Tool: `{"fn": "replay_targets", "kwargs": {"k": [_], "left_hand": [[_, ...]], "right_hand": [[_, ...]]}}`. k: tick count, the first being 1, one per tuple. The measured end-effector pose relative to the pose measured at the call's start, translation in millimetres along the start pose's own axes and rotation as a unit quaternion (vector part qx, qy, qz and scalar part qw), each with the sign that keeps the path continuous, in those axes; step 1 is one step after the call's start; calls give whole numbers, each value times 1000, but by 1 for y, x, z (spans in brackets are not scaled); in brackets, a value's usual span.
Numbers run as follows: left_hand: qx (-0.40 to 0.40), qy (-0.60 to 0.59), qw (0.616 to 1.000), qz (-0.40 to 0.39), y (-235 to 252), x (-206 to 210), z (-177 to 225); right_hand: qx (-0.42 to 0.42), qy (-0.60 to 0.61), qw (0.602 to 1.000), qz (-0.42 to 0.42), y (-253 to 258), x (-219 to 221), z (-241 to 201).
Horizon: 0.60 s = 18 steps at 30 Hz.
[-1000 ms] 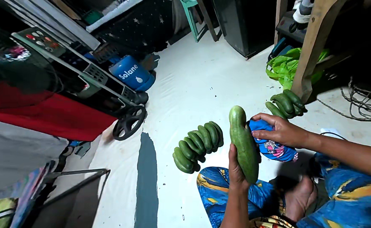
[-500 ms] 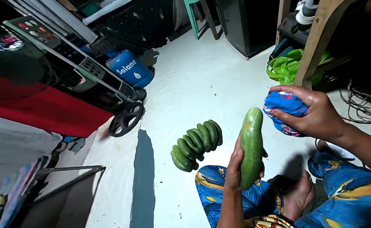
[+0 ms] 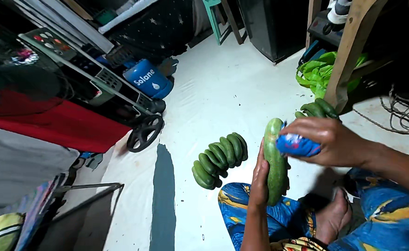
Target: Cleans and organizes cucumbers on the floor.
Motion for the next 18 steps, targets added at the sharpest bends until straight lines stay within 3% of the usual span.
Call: {"fn": "replay_targets", "kwargs": {"k": [3,5,13,18], "left_hand": [[-25,-84,995,-56,-2,7,-6],[-30,-114,991,-68,-1,8,-7],[-15,-5,999,48,0,-9,0],[-24,-20,999,-37,0,-4,-11]], "right_hand": [[81,-37,994,69,1,-25,19],[89,-51,991,83,0,-29,17],[-56,-3,997,-61,-3,21,-25],[46,-17,999,18,1,-7,10]]}}
Point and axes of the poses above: each hand's wrist, its own y-axis towards the middle knuckle, its own x-axis out of the palm, z = x × y, the point moved 9 cm from there along y, towards the middle knuckle, and after that the axes turned 1 degree about -x, right-handed, at the moved point
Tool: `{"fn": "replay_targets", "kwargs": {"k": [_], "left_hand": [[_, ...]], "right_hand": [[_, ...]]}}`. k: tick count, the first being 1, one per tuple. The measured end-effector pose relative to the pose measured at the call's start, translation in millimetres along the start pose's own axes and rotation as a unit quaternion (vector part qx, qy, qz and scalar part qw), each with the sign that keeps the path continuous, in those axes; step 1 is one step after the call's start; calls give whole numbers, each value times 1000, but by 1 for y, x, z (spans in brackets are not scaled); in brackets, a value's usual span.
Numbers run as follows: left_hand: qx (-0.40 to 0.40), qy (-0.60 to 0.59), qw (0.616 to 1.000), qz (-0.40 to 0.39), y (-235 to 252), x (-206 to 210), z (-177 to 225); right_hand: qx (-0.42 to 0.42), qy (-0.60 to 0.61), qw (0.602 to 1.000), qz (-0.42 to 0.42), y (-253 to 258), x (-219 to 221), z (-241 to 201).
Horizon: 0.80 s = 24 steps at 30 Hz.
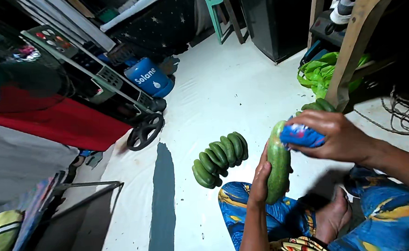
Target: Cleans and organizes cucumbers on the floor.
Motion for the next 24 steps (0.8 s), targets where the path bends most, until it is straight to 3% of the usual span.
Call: {"fn": "replay_targets", "kwargs": {"k": [3,8,19,24], "left_hand": [[16,-39,998,-44,-4,1,-3],[31,-25,999,18,-5,5,4],[30,69,993,90,-9,5,14],[43,98,982,154,-11,-3,19]], "right_hand": [[65,-39,994,78,0,-30,20],[74,-43,988,125,0,-54,7],[-58,-108,991,45,4,-18,-27],[-171,-87,979,-63,-4,21,-55]]}}
Point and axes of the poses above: each hand's wrist, its own y-axis towards the middle knuckle, its own x-axis out of the palm, z = x × y, the point moved 9 cm from there along y, towards the middle knuckle, and after that the axes turned 1 degree about -x, right-handed, at the moved point
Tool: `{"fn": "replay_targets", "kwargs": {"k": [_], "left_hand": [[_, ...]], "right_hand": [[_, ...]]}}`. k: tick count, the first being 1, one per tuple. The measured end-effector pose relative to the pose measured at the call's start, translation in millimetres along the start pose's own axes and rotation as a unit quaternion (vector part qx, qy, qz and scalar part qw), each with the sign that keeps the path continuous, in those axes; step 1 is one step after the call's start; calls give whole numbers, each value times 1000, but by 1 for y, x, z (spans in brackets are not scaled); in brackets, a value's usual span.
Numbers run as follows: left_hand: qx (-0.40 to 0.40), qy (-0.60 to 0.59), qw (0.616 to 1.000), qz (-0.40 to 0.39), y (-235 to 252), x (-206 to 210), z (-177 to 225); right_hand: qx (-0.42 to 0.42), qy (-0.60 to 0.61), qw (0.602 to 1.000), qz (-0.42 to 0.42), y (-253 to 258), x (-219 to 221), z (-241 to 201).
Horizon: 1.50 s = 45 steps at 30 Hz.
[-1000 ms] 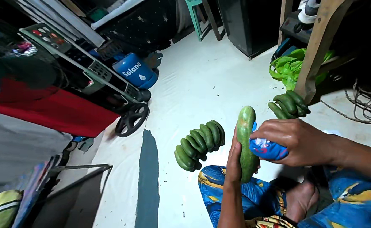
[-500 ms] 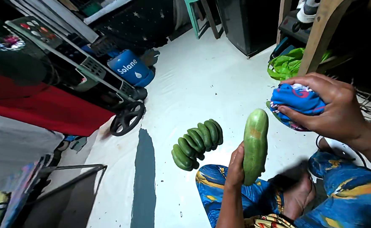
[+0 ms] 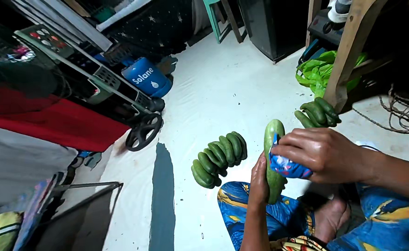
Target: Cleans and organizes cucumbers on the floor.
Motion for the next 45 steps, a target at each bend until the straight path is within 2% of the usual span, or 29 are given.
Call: {"fn": "replay_targets", "kwargs": {"k": [3,8,10,12,14,17,20,24,28,31,32,33,34,35,36,38,41,45], "left_hand": [[-11,8,1000,-3,0,1,-3],[-10,-2,998,-63,3,2,-6],[-10,-15,997,-76,3,2,-7],[-15,-21,997,-75,3,2,-8],[-16,-11,999,-45,4,0,-5],[-10,17,999,33,4,-7,1],[-7,5,998,64,7,-13,-1],[1,34,998,45,7,-15,-1],[-22,1,999,-35,8,-16,-9],[-46,-178,980,-77,6,-9,-19],[-38,-274,952,-130,5,-2,-18],[-15,-343,922,-178,5,2,-13],[9,-390,898,-202,6,3,-5],[30,-416,883,-213,8,1,2],[43,-425,880,-208,9,-4,7],[53,-414,889,-188,9,-10,9],[53,-408,894,-180,4,-5,6],[88,-360,917,-146,5,0,8]], "right_hand": [[17,23,1000,-5,-3,3,8],[149,12,986,77,-12,-23,49],[176,-6,980,91,-14,-29,54],[165,-26,982,88,-11,-28,46],[120,-32,990,64,-5,-18,30],[37,10,999,-4,-1,12,0],[-12,48,998,-48,-1,35,-19],[21,60,997,-32,-1,34,-4],[121,69,989,54,-6,9,40],[257,138,949,121,-22,-10,80],[315,224,911,141,-30,-11,91],[365,333,854,160,-37,-5,99],[406,439,784,169,-43,5,105],[432,507,729,159,-48,15,106],[445,545,697,141,-50,23,104],[442,575,679,111,-49,32,98],[421,581,693,72,-44,37,87],[361,564,743,16,-32,48,72]]}}
Point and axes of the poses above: each hand's wrist, its own y-axis towards the middle knuckle, its own x-axis out of the palm, z = x × y, the point moved 9 cm from there along y, towards the middle knuckle, and after that the axes turned 1 degree about -x, right-handed, at the moved point
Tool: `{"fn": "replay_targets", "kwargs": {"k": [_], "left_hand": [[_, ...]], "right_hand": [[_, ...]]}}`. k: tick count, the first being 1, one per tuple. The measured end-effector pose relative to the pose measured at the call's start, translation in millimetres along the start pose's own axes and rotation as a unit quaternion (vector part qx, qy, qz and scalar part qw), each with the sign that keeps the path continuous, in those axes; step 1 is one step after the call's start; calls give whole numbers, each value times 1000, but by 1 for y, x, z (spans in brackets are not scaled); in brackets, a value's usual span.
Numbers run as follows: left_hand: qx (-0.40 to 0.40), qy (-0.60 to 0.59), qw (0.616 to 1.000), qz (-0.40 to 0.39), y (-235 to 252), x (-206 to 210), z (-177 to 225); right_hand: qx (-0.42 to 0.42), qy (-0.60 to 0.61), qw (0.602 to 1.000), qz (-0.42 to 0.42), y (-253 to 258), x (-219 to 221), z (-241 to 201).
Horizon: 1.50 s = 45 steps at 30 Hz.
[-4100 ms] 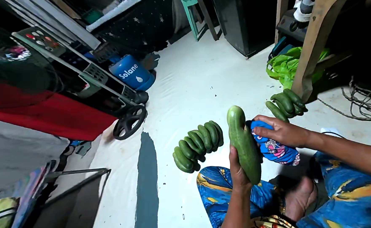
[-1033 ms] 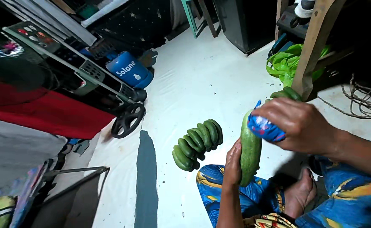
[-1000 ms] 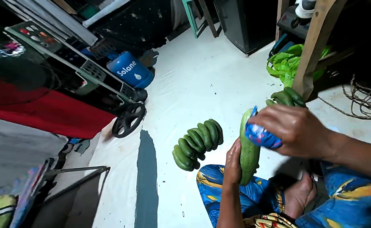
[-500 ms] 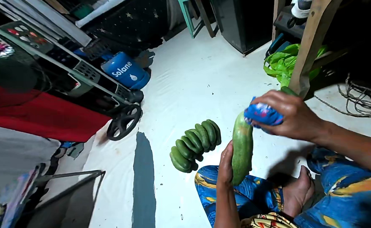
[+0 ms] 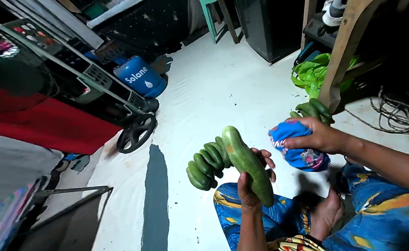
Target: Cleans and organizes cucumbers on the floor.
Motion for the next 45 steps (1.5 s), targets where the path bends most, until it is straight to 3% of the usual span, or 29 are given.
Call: {"fn": "replay_targets", "kwargs": {"k": [3,5,11,15,18,22,25,31,38,41,45], "left_hand": [[33,84,994,54,-2,0,0],[30,132,986,98,-5,0,-2],[-49,151,973,165,-4,-13,-15],[-120,105,978,132,-3,-11,-22],[-138,106,980,101,-6,-11,-23],[-141,120,982,43,-10,-4,-22],[-154,96,983,4,-12,2,-28],[-169,214,961,47,-7,-2,-27],[-176,209,960,58,-6,1,-27],[-183,150,967,90,-6,-5,-25],[-220,84,971,48,-11,-4,-29]], "right_hand": [[-12,-50,997,-53,3,11,5],[11,-86,996,-34,3,11,5],[97,-111,989,-7,1,4,17],[109,-53,993,5,-2,0,15],[107,-46,990,76,-5,-20,14],[11,-83,990,113,-5,-31,-6],[-88,-193,971,113,-8,-29,-28],[-207,-427,860,187,-21,-30,-61],[-317,-544,769,113,-25,10,-64],[-342,-553,759,44,-26,33,-57],[-319,-540,774,83,-23,19,-62]]}}
Point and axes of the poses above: each hand's wrist, its own y-axis towards the middle knuckle, its own x-axis out of the palm, z = x × y, the point moved 9 cm from there along y, towards the middle knuckle, and after that the axes turned 1 degree about -x, right-handed, at the moved point
